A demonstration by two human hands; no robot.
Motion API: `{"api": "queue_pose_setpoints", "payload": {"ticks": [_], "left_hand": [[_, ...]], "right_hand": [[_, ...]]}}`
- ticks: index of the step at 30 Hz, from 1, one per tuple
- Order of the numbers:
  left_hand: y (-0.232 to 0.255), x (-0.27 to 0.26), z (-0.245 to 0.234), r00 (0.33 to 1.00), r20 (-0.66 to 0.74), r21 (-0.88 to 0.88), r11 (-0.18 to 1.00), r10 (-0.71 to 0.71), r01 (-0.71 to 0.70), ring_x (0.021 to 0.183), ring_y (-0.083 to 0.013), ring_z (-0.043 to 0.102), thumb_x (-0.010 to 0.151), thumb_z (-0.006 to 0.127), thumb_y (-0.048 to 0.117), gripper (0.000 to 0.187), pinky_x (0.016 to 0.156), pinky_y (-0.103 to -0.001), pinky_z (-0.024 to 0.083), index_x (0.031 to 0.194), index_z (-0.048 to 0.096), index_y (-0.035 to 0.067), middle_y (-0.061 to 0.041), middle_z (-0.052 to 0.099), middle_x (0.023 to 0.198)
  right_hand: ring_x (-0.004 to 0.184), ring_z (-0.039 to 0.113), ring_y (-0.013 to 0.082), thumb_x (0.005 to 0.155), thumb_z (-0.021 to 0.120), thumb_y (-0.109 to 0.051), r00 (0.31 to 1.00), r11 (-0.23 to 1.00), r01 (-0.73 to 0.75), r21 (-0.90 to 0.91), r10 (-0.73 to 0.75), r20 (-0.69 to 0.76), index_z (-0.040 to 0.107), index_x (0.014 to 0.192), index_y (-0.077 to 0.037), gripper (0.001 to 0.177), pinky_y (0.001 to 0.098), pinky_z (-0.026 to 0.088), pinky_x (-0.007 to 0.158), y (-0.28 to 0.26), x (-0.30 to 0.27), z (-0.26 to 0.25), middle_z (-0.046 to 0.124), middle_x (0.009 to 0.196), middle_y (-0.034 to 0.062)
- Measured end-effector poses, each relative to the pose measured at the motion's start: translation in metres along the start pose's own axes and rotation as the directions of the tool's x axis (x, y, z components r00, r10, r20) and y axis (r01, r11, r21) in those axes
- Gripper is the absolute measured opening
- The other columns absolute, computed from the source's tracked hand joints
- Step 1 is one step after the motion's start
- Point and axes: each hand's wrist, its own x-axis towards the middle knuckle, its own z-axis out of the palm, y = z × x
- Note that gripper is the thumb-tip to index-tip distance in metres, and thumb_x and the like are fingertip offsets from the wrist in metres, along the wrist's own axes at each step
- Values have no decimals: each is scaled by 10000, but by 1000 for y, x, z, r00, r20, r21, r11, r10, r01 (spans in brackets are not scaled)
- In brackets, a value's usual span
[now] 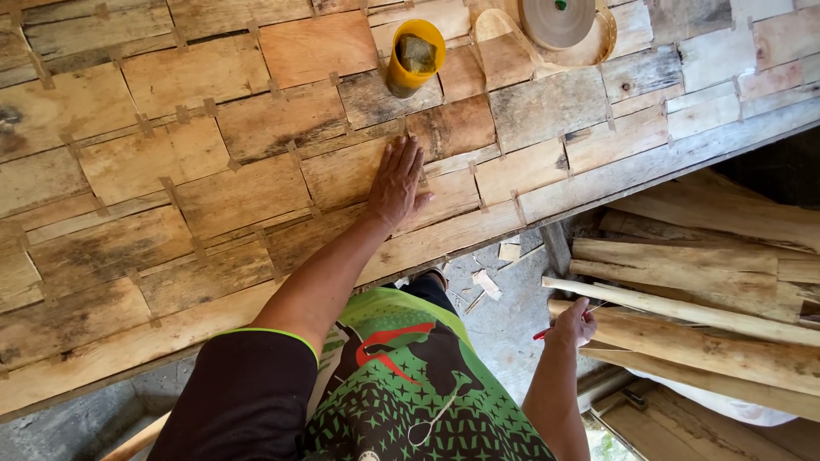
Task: The person is trimming and fitting small pieces of wood veneer onto a larger wooden surface using a utility knife and tape.
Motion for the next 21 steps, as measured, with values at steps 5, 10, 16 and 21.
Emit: {"api": "queue_pose_setpoints", "payload": {"ticks": [5,10,16,21], "left_hand": [[-17,-2,14,997,54,70,995,61,-65,1556,-380,225,901,669,615,988,1292,-471,119,1562,352,-47,-224,243,1663],[-40,8,8,997,28,128,989,75,-78,1566,-363,220,919,627,611,898,1303,-469,103,1598,391,73,-193,250,1675],[-73,16,-10,960,165,130,960,228,-250,1581,-338,114,968,475,688,744,1275,-535,21,1598,351,314,-175,123,1710],[-80,17,-21,901,338,232,903,272,-360,1586,-287,26,912,269,838,857,1269,-470,-40,1630,176,380,-112,-5,1724]], "right_hand": [[896,577,214,1073,551,-322,973,977,196,-80,-183,142,428,1332,-81,375,314,556,636,-6,-8,24,566,1202,163],[954,586,244,1072,509,-175,648,693,716,-83,-615,448,418,1269,-72,241,363,587,756,-25,-36,74,564,1160,200],[885,625,280,1041,609,-131,14,113,989,92,-704,710,500,1233,-43,238,458,559,713,-92,-150,131,607,1096,172],[950,642,340,950,716,-122,-325,-83,934,347,-597,733,622,1156,-85,230,475,535,827,-115,-197,187,641,1059,105]]}}
